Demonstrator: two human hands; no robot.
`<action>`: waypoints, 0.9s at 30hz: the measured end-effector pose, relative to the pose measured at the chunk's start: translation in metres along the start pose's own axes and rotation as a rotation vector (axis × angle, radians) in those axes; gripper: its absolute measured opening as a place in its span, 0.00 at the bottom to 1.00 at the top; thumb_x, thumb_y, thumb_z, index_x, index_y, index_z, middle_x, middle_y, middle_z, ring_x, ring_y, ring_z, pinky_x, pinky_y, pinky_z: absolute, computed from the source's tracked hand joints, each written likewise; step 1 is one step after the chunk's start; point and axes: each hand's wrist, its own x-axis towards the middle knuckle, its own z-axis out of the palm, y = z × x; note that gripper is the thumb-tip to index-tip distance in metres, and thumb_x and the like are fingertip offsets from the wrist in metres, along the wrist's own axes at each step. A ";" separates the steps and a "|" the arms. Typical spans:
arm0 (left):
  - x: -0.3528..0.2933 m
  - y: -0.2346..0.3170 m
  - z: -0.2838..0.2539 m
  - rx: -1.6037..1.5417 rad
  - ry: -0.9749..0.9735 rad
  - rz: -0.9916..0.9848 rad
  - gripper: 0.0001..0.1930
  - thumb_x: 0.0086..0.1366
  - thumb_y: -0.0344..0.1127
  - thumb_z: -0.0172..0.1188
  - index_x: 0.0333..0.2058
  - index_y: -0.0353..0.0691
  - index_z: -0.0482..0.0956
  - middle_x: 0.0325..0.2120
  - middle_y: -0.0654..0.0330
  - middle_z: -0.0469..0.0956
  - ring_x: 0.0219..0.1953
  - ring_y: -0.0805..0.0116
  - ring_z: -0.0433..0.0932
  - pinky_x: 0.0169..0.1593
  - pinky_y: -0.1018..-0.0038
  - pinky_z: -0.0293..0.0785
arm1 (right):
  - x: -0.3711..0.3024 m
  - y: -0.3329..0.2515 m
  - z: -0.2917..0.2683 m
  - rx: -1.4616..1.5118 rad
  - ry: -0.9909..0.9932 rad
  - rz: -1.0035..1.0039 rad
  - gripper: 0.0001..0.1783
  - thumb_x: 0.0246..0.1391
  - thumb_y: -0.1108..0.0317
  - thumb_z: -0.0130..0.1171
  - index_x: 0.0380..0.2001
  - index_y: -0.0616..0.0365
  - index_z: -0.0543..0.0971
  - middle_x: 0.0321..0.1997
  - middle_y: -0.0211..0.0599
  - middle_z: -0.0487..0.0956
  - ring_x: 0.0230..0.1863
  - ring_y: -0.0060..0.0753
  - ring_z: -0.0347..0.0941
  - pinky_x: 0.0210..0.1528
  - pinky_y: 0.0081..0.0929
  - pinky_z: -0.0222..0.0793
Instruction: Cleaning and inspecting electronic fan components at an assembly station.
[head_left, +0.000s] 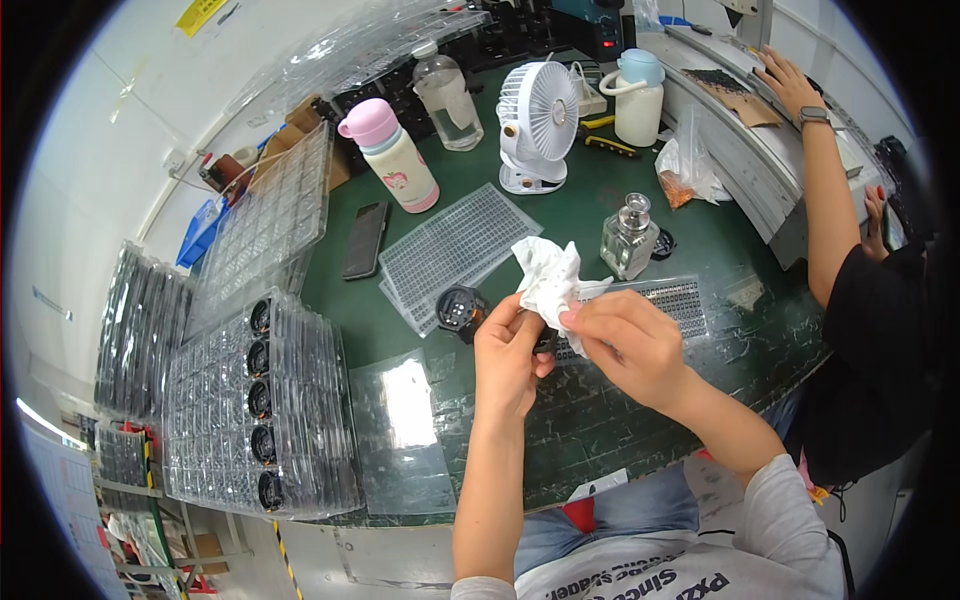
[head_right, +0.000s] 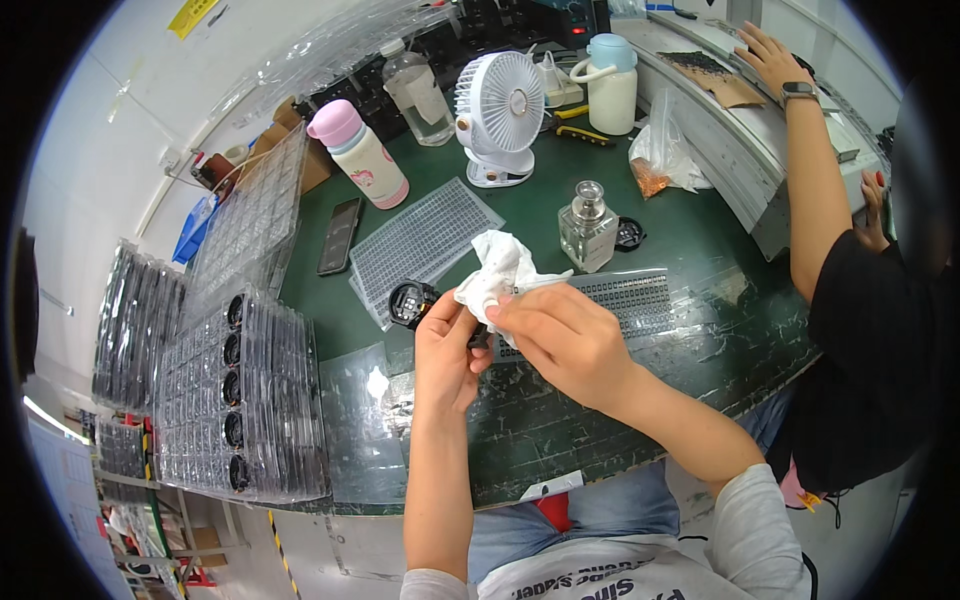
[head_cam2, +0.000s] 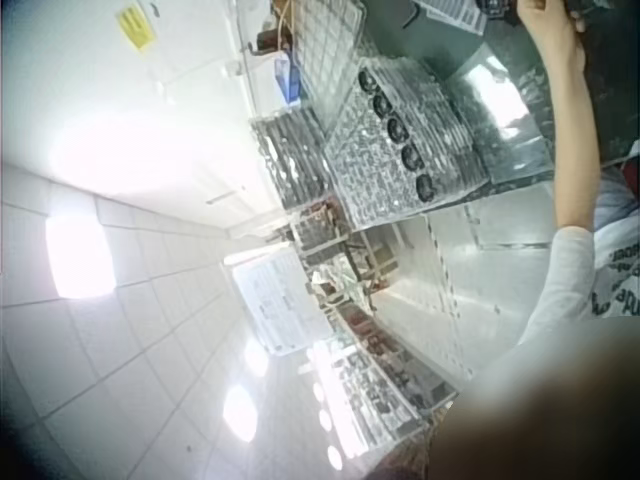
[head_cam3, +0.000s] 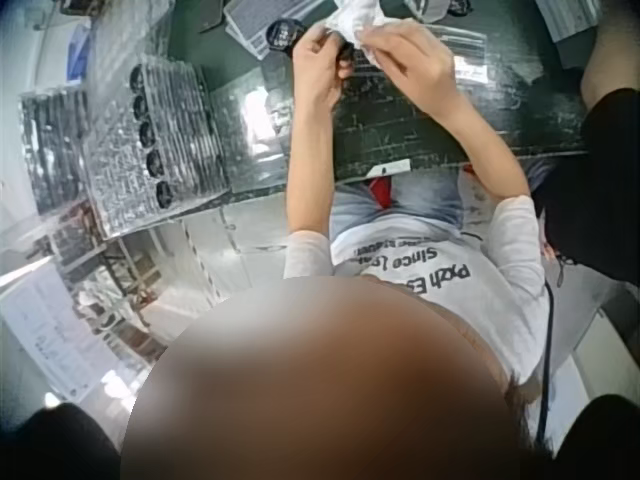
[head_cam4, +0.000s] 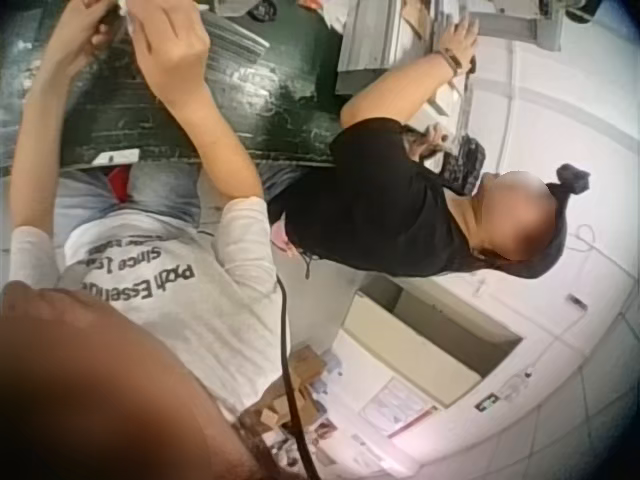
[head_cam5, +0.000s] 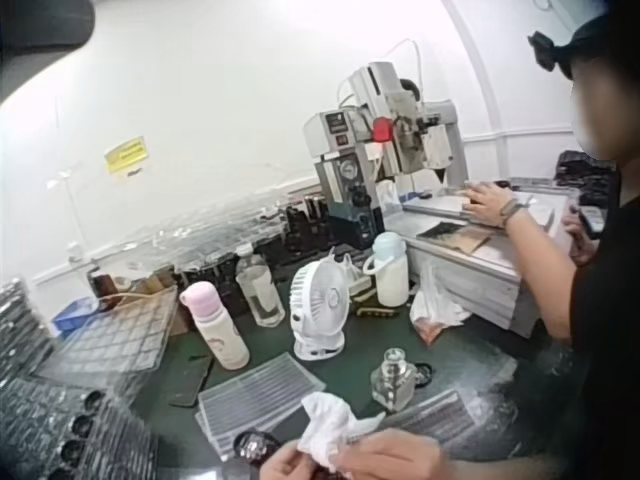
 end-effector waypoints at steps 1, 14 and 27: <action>0.000 0.000 -0.001 0.026 0.017 0.017 0.11 0.68 0.25 0.48 0.47 0.34 0.73 0.29 0.62 0.78 0.16 0.84 0.65 0.15 0.86 0.58 | 0.000 -0.001 0.001 -0.031 -0.006 -0.041 0.17 0.37 0.81 0.65 0.36 0.58 0.81 0.33 0.33 0.79 0.33 0.35 0.77 0.33 0.28 0.75; -0.001 0.032 -0.037 0.050 0.259 0.563 0.07 0.67 0.36 0.58 0.38 0.42 0.71 0.27 0.66 0.76 0.24 0.83 0.70 0.22 0.84 0.60 | 0.010 0.020 -0.013 -0.104 -0.089 0.214 0.29 0.45 0.89 0.49 0.51 0.54 0.75 0.56 0.41 0.72 0.51 0.46 0.74 0.50 0.35 0.73; 0.035 0.022 -0.073 0.585 0.580 0.614 0.09 0.59 0.35 0.65 0.36 0.36 0.82 0.32 0.67 0.77 0.29 0.79 0.66 0.35 0.80 0.68 | -0.023 0.054 0.007 -0.318 -0.394 0.307 0.13 0.51 0.75 0.55 0.42 0.58 0.77 0.43 0.36 0.76 0.47 0.40 0.72 0.49 0.35 0.70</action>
